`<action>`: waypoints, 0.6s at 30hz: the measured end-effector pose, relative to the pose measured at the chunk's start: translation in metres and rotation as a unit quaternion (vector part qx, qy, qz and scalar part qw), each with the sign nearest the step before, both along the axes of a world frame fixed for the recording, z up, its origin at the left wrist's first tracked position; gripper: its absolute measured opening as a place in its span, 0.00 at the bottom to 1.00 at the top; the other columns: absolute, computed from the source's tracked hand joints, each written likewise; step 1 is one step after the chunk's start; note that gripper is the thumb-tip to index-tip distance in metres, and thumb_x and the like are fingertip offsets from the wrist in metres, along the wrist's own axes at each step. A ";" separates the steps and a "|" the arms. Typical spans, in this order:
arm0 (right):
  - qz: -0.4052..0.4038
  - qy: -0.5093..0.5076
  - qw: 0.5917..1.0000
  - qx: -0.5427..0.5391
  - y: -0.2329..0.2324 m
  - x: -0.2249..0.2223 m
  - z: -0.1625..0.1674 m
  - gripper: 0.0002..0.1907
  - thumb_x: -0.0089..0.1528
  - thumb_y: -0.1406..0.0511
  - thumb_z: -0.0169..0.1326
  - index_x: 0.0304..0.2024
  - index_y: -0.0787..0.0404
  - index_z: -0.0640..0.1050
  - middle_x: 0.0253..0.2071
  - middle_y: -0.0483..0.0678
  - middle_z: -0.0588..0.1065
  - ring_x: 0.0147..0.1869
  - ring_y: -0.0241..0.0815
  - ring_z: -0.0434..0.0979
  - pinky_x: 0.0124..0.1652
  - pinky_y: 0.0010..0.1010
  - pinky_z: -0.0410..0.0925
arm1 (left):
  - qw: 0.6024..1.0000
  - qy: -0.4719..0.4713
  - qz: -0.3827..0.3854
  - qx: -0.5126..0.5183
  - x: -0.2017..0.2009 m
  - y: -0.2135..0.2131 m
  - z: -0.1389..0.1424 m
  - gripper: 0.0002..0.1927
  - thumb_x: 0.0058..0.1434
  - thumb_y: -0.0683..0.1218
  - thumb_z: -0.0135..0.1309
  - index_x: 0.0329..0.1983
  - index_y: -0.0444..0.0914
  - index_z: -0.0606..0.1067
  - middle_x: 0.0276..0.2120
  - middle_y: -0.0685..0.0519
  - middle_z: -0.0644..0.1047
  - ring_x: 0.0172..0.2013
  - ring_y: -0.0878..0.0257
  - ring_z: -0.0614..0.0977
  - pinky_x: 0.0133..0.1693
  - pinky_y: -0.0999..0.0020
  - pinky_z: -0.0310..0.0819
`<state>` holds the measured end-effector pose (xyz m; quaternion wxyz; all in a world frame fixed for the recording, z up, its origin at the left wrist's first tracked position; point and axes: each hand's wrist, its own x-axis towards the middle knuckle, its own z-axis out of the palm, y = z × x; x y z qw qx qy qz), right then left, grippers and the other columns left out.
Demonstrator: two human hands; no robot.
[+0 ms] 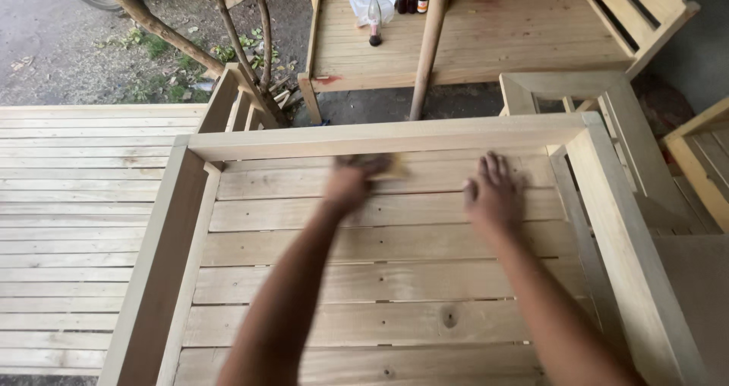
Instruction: The person sands the frame and slats of a wooden bench using a sanding block. They move along the bench, smoothing the edges and surfaces of the wood.
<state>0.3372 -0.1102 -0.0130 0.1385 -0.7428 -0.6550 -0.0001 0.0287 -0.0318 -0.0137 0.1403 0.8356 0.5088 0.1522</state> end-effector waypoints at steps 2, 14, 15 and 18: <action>-0.017 -0.020 1.000 -0.016 -0.014 0.035 0.013 0.36 0.68 0.47 0.38 0.73 0.57 0.58 0.78 0.51 0.51 0.81 0.53 0.42 0.72 0.51 0.40 | 0.996 -0.069 0.027 0.048 -0.072 0.005 0.008 0.26 0.61 0.47 0.57 0.64 0.57 0.74 0.63 0.53 0.76 0.65 0.50 0.70 0.67 0.49 0.56; -0.005 -0.071 0.997 0.031 -0.024 0.081 -0.009 0.43 0.67 0.42 0.39 0.75 0.60 0.55 0.79 0.50 0.49 0.82 0.55 0.41 0.74 0.46 0.39 | 0.996 0.005 -0.089 -0.009 0.158 0.028 -0.018 0.34 0.66 0.50 0.48 0.77 0.57 0.59 0.72 0.55 0.66 0.59 0.48 0.75 0.59 0.40 0.65; 0.002 -0.065 0.997 0.039 -0.024 0.080 -0.008 0.43 0.67 0.42 0.40 0.75 0.60 0.56 0.79 0.50 0.50 0.82 0.55 0.42 0.74 0.46 0.39 | 0.992 0.082 -0.073 -0.064 0.196 0.024 -0.011 0.33 0.71 0.52 0.45 0.80 0.58 0.56 0.70 0.55 0.69 0.60 0.50 0.77 0.64 0.37 0.61; -0.016 -0.044 0.998 0.041 -0.025 0.081 -0.004 0.42 0.66 0.42 0.42 0.73 0.61 0.60 0.79 0.49 0.53 0.83 0.52 0.46 0.76 0.43 0.41 | 0.988 0.117 -0.089 0.041 0.241 0.020 0.001 0.29 0.66 0.52 0.47 0.71 0.62 0.59 0.70 0.62 0.63 0.65 0.47 0.67 0.61 0.31 0.51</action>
